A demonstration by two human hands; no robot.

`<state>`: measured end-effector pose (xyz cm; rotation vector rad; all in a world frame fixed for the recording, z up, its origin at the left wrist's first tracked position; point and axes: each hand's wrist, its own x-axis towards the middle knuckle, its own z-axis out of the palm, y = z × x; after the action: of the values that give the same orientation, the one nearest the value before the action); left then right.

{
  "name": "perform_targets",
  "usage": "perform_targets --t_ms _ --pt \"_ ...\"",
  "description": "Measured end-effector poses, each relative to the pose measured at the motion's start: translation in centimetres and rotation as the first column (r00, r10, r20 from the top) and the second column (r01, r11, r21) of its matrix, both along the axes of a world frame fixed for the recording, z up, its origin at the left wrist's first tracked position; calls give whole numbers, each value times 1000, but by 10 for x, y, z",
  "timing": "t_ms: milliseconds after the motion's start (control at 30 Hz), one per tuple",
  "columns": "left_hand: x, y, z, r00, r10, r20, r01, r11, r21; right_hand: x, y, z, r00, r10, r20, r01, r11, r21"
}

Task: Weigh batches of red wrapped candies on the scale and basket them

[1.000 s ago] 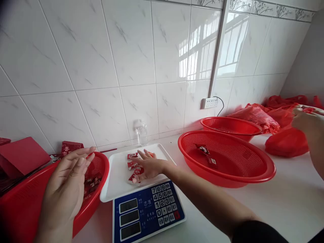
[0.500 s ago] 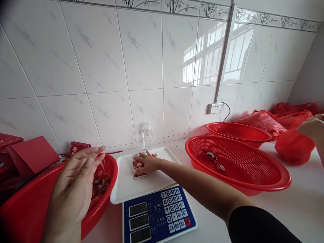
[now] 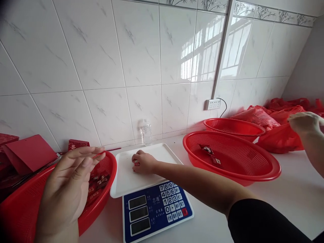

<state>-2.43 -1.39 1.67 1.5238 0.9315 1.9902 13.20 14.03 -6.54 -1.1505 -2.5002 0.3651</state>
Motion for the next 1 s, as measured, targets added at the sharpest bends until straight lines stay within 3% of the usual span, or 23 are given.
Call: perform_targets --t_ms 167,333,500,633,767,933,1000 --pt "-6 0 -1 998 -59 2 59 998 20 33 -5 17 1000 0 25 -3 992 125" --pt "-5 -2 0 997 -62 -35 62 998 21 110 6 44 971 -238 7 227 937 267" --pt "-4 -2 1 996 -66 -58 67 998 21 185 9 52 839 -538 80 494 816 301" --pt "-1 -3 -1 991 -78 -109 77 997 -14 214 3 43 716 -658 234 611 752 248" --pt "1 -3 -2 985 -82 -153 76 996 -43 201 -5 40 697 -656 289 610 755 243" --pt "13 -6 -4 962 -82 -260 56 993 -106 132 -32 54 861 -464 210 395 868 302" --pt "24 -14 -6 911 -154 -384 106 984 -144 101 -51 61 956 -292 34 261 897 356"
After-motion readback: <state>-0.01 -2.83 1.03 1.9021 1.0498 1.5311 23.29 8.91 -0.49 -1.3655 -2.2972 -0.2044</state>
